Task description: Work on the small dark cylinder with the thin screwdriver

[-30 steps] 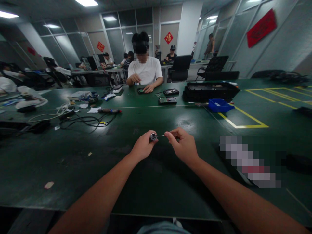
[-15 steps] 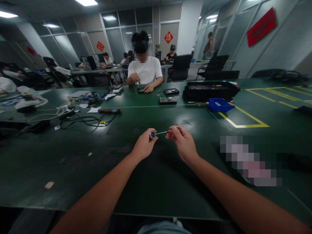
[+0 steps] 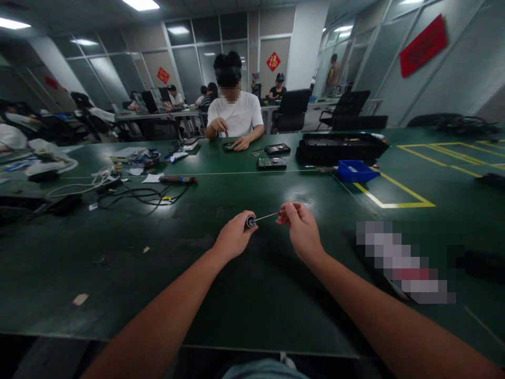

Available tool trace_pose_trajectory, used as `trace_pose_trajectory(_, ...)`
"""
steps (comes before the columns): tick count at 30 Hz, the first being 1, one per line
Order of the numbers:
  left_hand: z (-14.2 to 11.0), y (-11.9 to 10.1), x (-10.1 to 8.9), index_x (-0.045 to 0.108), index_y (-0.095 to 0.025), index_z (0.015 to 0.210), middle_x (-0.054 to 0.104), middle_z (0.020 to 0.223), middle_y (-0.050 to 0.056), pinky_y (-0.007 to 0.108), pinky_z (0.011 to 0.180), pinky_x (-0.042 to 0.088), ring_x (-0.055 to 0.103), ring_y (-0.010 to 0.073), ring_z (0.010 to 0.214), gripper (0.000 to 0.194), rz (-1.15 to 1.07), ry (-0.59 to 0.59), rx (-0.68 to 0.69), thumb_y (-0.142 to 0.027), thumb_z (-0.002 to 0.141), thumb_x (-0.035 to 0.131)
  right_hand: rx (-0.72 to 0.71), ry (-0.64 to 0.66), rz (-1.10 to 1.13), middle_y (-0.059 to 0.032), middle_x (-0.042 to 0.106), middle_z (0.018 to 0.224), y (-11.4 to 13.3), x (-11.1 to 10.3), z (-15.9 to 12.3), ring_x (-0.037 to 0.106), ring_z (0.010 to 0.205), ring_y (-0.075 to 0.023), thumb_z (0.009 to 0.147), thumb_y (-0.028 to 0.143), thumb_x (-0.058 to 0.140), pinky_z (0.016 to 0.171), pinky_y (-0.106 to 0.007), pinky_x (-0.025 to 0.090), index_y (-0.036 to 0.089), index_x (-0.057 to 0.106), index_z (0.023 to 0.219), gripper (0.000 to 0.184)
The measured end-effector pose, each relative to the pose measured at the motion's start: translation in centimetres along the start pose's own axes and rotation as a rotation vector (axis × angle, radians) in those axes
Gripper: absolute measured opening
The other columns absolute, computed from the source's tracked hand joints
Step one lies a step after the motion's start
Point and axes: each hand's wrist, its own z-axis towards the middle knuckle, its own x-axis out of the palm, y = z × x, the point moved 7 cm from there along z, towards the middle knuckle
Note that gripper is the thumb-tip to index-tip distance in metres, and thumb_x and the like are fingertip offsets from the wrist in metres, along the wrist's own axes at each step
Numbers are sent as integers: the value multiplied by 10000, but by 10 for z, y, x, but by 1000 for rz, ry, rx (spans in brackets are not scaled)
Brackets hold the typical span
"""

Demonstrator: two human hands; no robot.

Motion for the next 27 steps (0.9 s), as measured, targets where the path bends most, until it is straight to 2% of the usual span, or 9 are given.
trace_pose_trajectory(8,-2,-2,4,608,-282,1115,665,1082,30,343,852,478,635,220,972,213,78,41,37,-236,908,591,-213,50,-401,-25,649,764,34,6,-12,620,695,-182,995,418,464,679,-325,463,219,580,926,241)
trace_pose_trajectory(13,-3,-2,12,615,-302,1150,658,1092,39,348,832,481,635,238,992,246,166,87,42,-242,917,564,-286,101,-609,-38,676,764,43,12,-15,642,706,-202,995,368,442,676,-328,440,227,572,912,209)
trace_pose_trajectory(18,-3,-7,16,618,-315,1186,647,1096,52,340,776,483,638,237,932,303,254,125,43,-208,918,525,-326,149,-738,-58,692,797,41,14,-14,654,726,-222,987,363,441,673,-340,432,222,584,933,208)
trace_pose_trajectory(22,-3,-9,17,617,-306,1174,651,1082,55,335,734,474,640,240,900,274,276,141,48,-237,932,507,-299,150,-774,-40,674,744,40,11,-11,631,657,-211,984,377,444,619,-331,406,226,592,919,220)
trace_pose_trajectory(27,-2,-7,14,616,-299,1117,658,1061,38,330,745,464,636,237,934,209,215,95,54,-255,926,545,-331,106,-826,-28,614,692,49,6,-9,580,632,-194,989,416,449,607,-328,376,234,543,790,286)
